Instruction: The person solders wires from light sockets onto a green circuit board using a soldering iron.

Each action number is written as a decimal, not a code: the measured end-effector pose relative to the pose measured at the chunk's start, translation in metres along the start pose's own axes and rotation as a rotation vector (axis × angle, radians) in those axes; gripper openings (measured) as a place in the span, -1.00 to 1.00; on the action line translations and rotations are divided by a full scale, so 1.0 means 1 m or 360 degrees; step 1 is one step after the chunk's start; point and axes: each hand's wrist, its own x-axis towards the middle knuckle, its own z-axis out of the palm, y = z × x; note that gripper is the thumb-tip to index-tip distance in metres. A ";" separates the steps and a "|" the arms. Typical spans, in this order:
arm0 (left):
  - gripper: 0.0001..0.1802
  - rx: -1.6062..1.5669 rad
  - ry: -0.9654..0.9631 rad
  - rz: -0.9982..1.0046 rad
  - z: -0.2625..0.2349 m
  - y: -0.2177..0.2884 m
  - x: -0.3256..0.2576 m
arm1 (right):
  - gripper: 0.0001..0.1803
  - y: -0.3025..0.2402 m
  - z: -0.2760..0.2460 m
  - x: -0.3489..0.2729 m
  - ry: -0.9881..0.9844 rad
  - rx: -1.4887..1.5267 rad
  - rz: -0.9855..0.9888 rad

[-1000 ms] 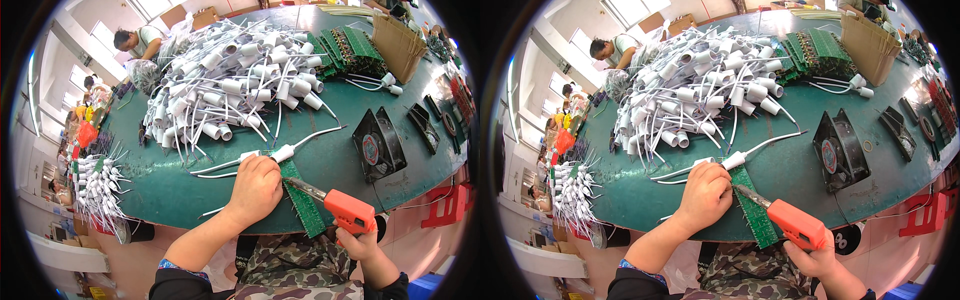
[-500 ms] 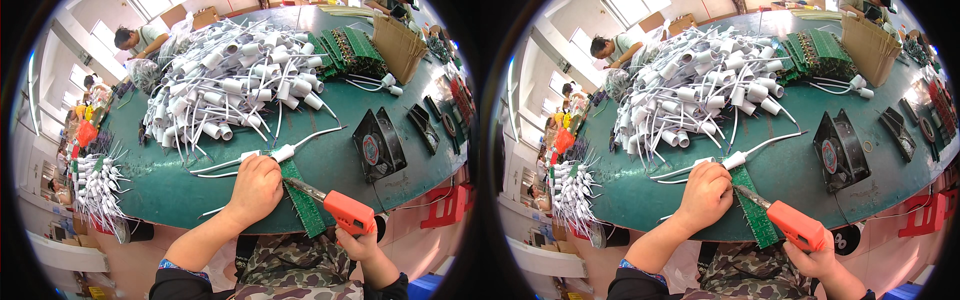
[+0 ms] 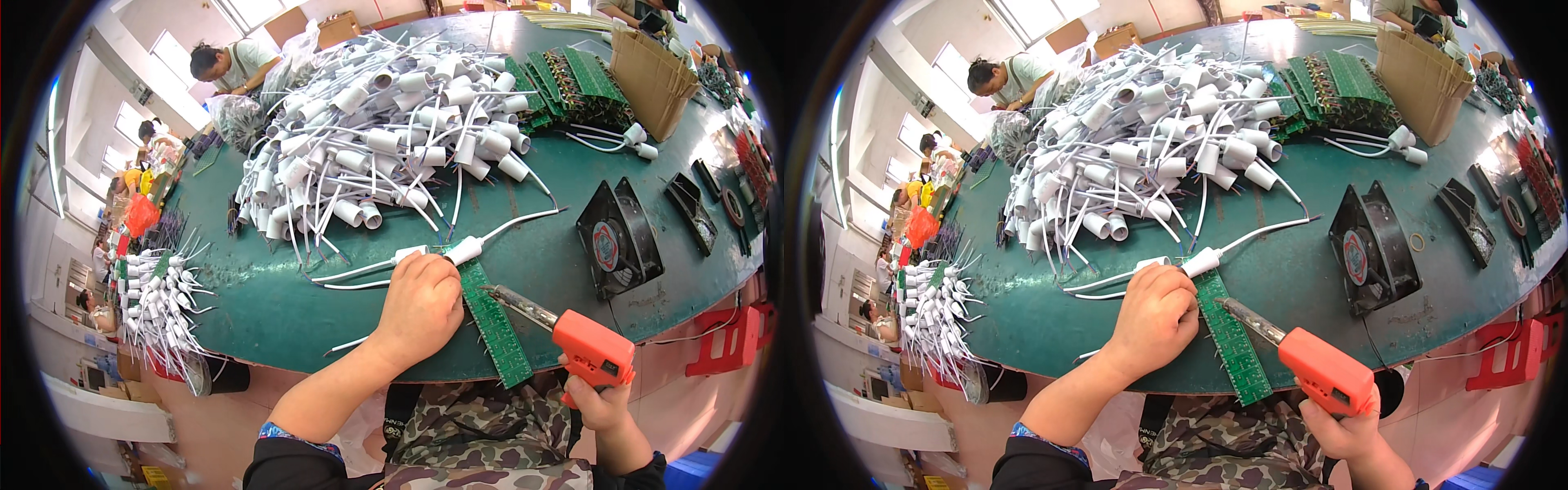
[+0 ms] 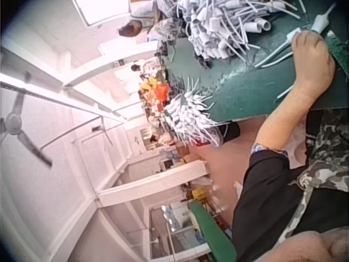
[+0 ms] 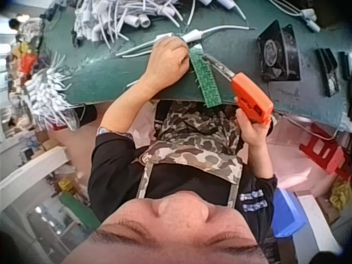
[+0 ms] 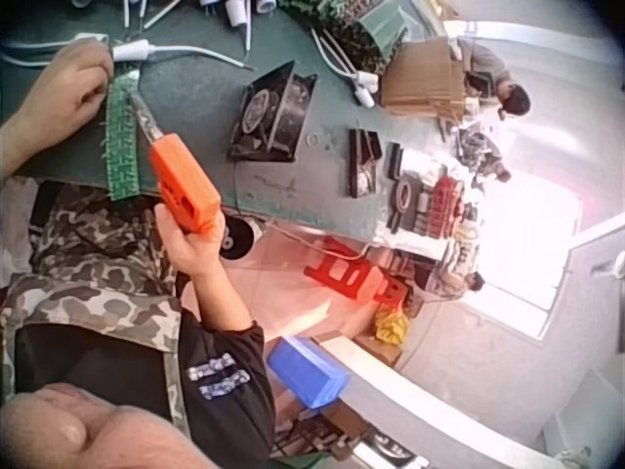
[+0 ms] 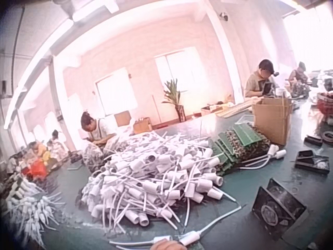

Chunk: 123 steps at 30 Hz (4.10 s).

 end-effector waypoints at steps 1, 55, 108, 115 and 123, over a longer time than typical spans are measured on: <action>-0.79 -0.0001 -0.0011 -0.0004 0.000 0.000 0.000 | -0.44 -0.001 -0.001 -0.001 0.0001 0.0000 -0.0001; -0.85 0.0699 -0.0111 0.0719 -0.026 0.022 0.033 | -0.46 -0.020 -0.015 -0.019 0.0599 -0.0088 0.0105; -0.65 -0.0690 -0.0117 -0.0229 -0.010 0.013 -0.041 | -0.48 -0.044 0.007 -0.022 0.0359 0.0114 0.0069; -0.67 -0.0503 0.0101 -0.0013 -0.005 0.010 -0.036 | -0.48 -0.029 0.003 -0.027 0.0290 -0.0016 -0.0078; -0.76 -0.0333 0.0087 -0.0028 -0.005 0.010 -0.033 | -0.47 -0.037 0.003 -0.030 0.0289 0.0052 0.0138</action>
